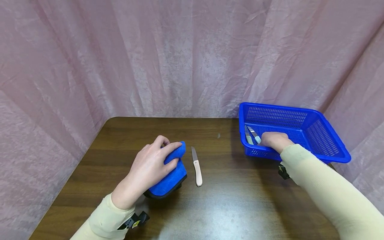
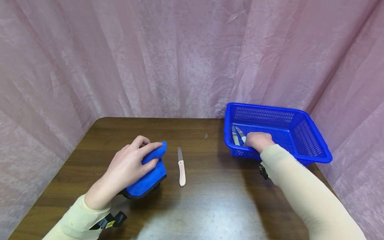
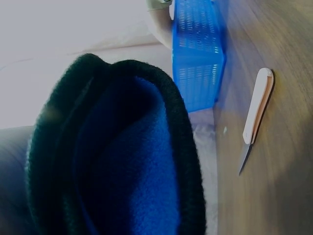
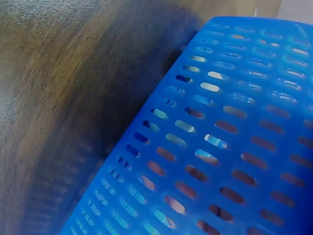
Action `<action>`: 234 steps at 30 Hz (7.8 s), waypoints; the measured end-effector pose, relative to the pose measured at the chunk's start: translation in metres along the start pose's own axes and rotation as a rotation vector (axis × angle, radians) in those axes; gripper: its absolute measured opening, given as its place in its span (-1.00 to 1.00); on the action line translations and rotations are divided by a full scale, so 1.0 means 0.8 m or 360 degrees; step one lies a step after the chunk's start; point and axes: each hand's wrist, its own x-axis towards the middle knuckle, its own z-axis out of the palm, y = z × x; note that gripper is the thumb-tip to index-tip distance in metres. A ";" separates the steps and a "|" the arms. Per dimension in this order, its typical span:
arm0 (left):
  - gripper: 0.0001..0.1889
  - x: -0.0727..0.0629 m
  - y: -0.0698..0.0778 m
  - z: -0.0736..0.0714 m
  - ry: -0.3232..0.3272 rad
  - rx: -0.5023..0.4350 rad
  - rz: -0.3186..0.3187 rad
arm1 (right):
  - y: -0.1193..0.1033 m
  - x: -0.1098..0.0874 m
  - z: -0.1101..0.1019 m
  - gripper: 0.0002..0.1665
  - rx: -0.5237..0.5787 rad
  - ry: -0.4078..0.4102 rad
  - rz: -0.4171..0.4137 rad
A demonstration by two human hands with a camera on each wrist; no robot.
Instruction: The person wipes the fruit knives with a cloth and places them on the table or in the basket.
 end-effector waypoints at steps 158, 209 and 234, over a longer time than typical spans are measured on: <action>-0.47 -0.002 -0.014 -0.017 -0.0053 0.0066 -0.0151 | -0.246 -0.100 0.117 -0.68 -0.0091 0.0759 -0.0842; -0.49 0.031 0.024 -0.022 0.0128 -0.0131 -0.0029 | -0.218 -0.164 0.046 -0.93 0.0213 0.0996 -0.0841; -0.53 0.043 0.033 -0.018 0.0128 -0.0055 0.0185 | -0.216 -0.173 0.037 -0.93 0.0289 0.0967 -0.0843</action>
